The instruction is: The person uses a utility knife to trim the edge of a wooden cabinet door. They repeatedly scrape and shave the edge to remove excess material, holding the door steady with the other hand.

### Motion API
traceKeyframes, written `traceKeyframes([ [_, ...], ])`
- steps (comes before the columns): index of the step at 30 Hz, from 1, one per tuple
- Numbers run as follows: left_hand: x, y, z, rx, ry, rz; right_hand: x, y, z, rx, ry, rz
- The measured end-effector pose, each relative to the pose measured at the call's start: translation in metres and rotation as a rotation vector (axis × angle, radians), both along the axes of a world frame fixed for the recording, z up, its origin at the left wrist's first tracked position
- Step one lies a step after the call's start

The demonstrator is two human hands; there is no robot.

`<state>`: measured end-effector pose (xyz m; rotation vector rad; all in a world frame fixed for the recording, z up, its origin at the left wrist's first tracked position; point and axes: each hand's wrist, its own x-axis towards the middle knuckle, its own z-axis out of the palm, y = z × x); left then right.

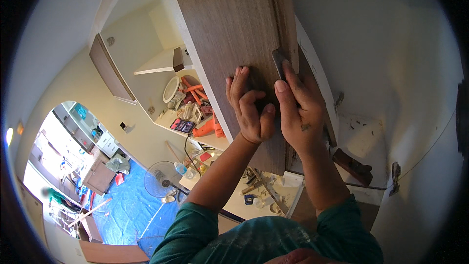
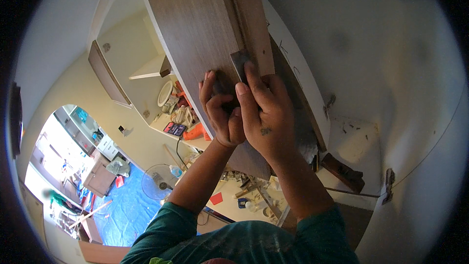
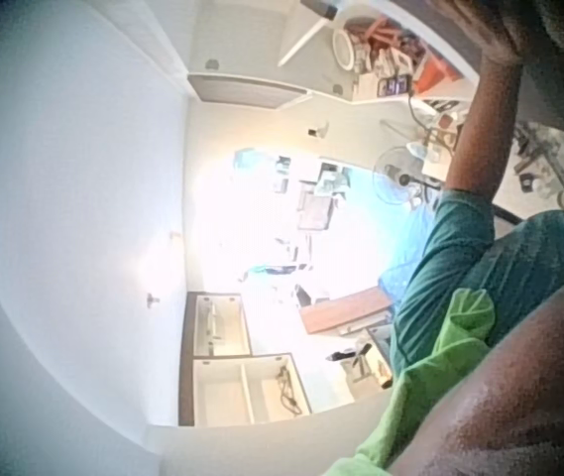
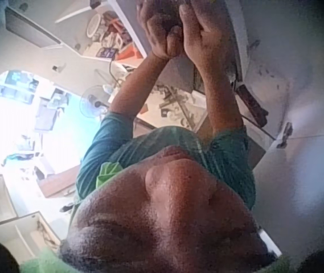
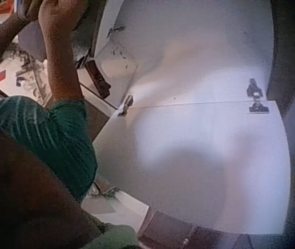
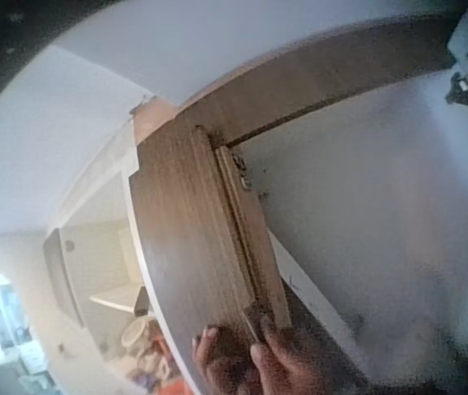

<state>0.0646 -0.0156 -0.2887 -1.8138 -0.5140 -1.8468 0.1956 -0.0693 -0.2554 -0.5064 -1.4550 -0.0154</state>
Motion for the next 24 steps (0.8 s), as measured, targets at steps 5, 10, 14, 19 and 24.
traceKeyframes([
  [5, -0.001, 0.001, -0.001, -0.002, -0.007, -0.010, 0.006, 0.002, 0.001, 0.034, -0.059, -0.020],
  [10, -0.001, 0.001, 0.000, 0.014, 0.005, -0.015, 0.003, 0.000, 0.007, -0.009, -0.006, 0.004],
  [14, -0.001, 0.002, 0.000, 0.018, -0.005, -0.009, 0.003, 0.000, 0.007, -0.027, 0.005, 0.035],
  [19, -0.003, 0.001, -0.001, 0.004, -0.004, 0.008, 0.004, -0.005, -0.004, 0.020, -0.067, -0.040],
  [24, -0.003, 0.004, -0.001, 0.020, 0.003, -0.016, 0.004, 0.000, 0.011, 0.033, -0.031, 0.014],
])
